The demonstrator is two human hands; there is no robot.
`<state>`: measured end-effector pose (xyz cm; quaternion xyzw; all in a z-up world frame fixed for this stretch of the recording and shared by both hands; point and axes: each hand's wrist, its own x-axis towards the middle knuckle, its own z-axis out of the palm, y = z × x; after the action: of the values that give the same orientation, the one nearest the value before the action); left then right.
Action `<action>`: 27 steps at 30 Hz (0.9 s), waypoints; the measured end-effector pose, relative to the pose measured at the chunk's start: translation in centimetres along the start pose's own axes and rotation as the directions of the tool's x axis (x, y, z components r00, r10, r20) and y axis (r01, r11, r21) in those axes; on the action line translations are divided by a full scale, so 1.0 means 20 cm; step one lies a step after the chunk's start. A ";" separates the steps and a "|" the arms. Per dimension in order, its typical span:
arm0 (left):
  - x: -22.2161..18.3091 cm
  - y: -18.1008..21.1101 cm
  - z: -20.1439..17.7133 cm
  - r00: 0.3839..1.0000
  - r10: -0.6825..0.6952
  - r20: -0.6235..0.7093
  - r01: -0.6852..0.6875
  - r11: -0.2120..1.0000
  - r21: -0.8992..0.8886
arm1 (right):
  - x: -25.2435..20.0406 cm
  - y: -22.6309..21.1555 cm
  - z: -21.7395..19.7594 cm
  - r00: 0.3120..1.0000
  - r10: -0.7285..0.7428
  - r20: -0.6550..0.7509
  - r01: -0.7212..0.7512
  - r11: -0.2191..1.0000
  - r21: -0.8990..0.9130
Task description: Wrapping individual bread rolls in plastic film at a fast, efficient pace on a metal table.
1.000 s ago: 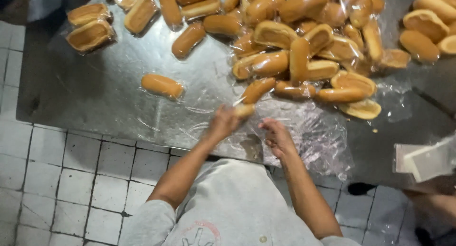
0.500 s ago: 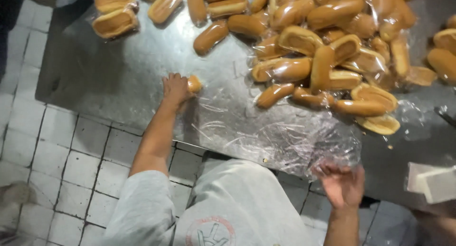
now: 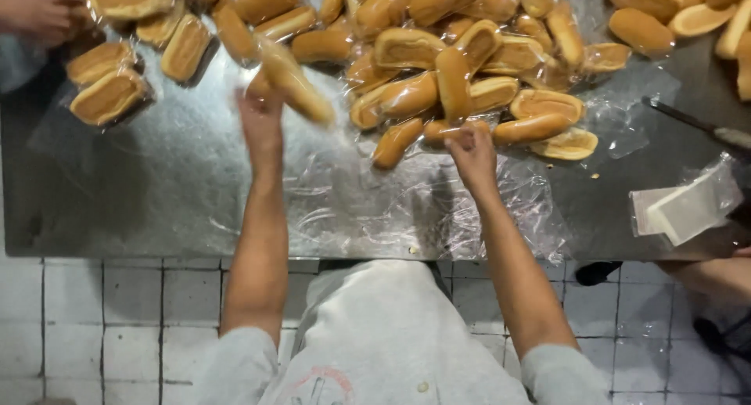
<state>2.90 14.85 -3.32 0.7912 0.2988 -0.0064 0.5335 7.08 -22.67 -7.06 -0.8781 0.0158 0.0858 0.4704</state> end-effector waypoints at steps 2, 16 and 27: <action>0.03 -0.11 0.00 0.774 0.176 -0.609 -0.303 0.947 -0.111 | 0.24 0.14 0.03 0.958 -0.203 -0.203 0.156 0.962 -0.224; -0.47 0.39 0.21 0.601 0.691 0.401 -0.796 0.473 0.378 | -0.10 -0.47 -0.16 0.589 -0.709 0.388 0.768 0.340 -0.543; -0.47 0.24 0.47 0.540 0.394 0.744 0.041 0.871 -0.490 | -0.32 -0.57 -0.45 0.823 -0.537 0.186 0.469 0.826 0.312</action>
<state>0.39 1.39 -0.30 0.5739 -0.0780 -0.2509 0.7756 3.19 -24.12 8.40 -0.7637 -0.2706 0.0719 0.5817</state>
